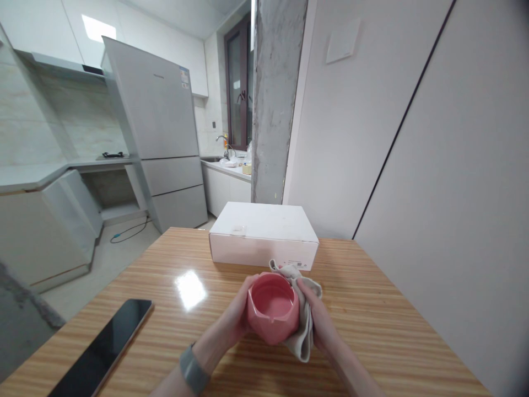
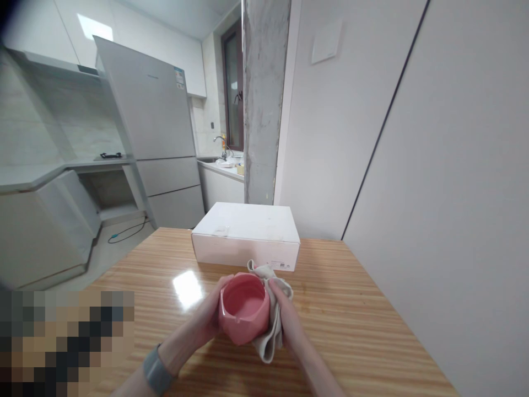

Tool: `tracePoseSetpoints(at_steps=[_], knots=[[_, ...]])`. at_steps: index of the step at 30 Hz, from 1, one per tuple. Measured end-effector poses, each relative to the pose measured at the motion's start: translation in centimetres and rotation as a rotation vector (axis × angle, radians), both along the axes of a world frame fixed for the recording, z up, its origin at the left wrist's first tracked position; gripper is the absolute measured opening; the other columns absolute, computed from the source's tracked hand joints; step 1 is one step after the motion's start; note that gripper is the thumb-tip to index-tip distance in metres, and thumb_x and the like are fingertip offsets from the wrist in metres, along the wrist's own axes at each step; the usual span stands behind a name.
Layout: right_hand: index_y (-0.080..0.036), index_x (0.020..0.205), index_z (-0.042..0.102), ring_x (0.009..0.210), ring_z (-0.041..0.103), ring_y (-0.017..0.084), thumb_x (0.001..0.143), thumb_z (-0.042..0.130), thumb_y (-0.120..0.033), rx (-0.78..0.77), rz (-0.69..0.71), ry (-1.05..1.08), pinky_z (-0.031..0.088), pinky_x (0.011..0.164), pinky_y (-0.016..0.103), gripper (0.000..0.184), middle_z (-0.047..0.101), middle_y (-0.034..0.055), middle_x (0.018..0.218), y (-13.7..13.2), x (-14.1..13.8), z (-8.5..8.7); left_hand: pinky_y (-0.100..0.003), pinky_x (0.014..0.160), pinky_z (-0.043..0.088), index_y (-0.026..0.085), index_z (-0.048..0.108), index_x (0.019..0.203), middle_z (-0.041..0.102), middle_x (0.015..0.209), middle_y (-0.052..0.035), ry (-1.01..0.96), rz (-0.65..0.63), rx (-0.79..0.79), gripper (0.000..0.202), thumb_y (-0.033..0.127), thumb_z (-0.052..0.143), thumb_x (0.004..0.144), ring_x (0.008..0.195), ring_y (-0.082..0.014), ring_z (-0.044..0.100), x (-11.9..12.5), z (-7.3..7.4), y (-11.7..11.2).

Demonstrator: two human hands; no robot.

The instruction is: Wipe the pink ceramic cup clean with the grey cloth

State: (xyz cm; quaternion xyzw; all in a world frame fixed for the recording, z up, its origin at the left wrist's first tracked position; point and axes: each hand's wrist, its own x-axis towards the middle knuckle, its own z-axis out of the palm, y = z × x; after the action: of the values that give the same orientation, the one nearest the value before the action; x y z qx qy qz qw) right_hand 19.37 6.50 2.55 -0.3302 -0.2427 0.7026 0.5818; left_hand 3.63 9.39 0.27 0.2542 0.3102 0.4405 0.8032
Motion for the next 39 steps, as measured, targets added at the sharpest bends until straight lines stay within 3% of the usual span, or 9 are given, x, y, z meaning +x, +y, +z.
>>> tracePoseSetpoints(at_steps=[7,12,15,20,25,28,34,37,39], knots=[[-0.021,0.101,0.075,0.101,0.070,0.031,0.069,0.075,-0.050,0.076,-0.025,0.068,0.051,0.096,0.043,0.043,0.079,0.0051,0.092,0.1,0.9,0.6,-0.030,0.080,0.048,0.011,0.071,0.086,0.076,0.084,-0.0072,-0.086,-0.030,-0.032,0.028,0.036,0.058,0.087,0.077,-0.0187,0.067,-0.3,0.7,-0.4],[-0.020,0.107,0.074,0.102,0.070,0.032,0.071,0.076,-0.046,0.091,0.120,0.058,0.050,0.096,0.043,0.045,0.079,0.0060,0.091,-0.4,0.7,0.3,-0.030,0.081,0.049,0.009,0.072,0.088,0.076,0.084,-0.0091,-0.075,-0.061,-0.037,0.028,0.032,0.057,0.087,0.077,-0.0197,0.068,0.0,1.4,-0.8],[-0.020,0.109,0.073,0.104,0.069,0.031,0.073,0.075,-0.046,0.138,0.125,0.043,0.050,0.095,0.041,0.044,0.079,0.0059,0.093,-0.4,0.2,0.0,-0.030,0.080,0.049,0.009,0.071,0.090,0.076,0.086,-0.0098,-0.041,-0.068,-0.047,0.029,0.033,0.057,0.087,0.079,-0.0207,0.069,0.2,1.6,-0.8],[-0.021,0.098,0.077,0.102,0.069,0.030,0.076,0.073,-0.050,0.158,0.034,0.000,0.050,0.095,0.040,0.037,0.079,0.0056,0.088,-0.1,-0.3,-0.6,-0.029,0.084,0.050,0.009,0.071,0.095,0.076,0.090,-0.0100,-0.063,-0.086,-0.063,0.035,0.040,0.058,0.087,0.083,-0.0212,0.070,0.3,0.6,-0.3],[-0.022,0.102,0.076,0.103,0.068,0.030,0.079,0.069,-0.050,0.155,-0.009,-0.008,0.051,0.094,0.040,0.037,0.079,0.0051,0.090,0.3,-0.1,-1.0,-0.029,0.086,0.050,0.012,0.070,0.103,0.075,0.101,-0.0086,0.001,-0.018,-0.073,0.041,0.046,0.059,0.085,0.090,-0.0206,0.069,0.5,-0.5,0.0],[-0.022,0.102,0.076,0.107,0.066,0.029,0.079,0.070,-0.047,0.172,-0.064,-0.057,0.049,0.096,0.038,0.035,0.078,0.0047,0.097,0.5,-0.2,-1.4,-0.030,0.083,0.051,0.013,0.069,0.108,0.074,0.108,-0.0091,0.074,-0.004,-0.083,0.047,0.052,0.056,0.085,0.094,-0.0227,0.068,0.6,-0.6,0.0],[-0.023,0.106,0.073,0.111,0.063,0.026,0.074,0.073,-0.050,0.128,-0.302,-0.204,0.043,0.104,0.037,0.042,0.076,0.0013,0.105,1.0,-0.4,-3.3,-0.032,0.076,0.053,0.018,0.066,0.119,0.071,0.116,-0.0094,0.146,0.075,-0.035,0.053,0.057,0.052,0.086,0.105,-0.0271,0.065,1.1,0.0,-0.9],[-0.023,0.104,0.073,0.110,0.064,0.026,0.073,0.073,-0.050,0.132,-0.338,-0.230,0.043,0.103,0.038,0.041,0.077,0.0012,0.102,1.2,-0.1,-3.5,-0.031,0.074,0.053,0.019,0.065,0.120,0.071,0.115,-0.0093,0.098,-0.003,-0.012,0.052,0.057,0.054,0.085,0.100,-0.0265,0.067,0.9,0.2,-1.1],[-0.022,0.100,0.074,0.107,0.066,0.027,0.073,0.073,-0.049,0.141,-0.300,-0.186,0.045,0.101,0.039,0.038,0.078,0.0025,0.098,1.2,0.1,-3.0,-0.030,0.068,0.053,0.018,0.067,0.116,0.075,0.103,-0.0096,0.103,-0.116,-0.031,0.055,0.060,0.054,0.084,0.088,-0.0248,0.069,0.3,0.4,-1.1]])
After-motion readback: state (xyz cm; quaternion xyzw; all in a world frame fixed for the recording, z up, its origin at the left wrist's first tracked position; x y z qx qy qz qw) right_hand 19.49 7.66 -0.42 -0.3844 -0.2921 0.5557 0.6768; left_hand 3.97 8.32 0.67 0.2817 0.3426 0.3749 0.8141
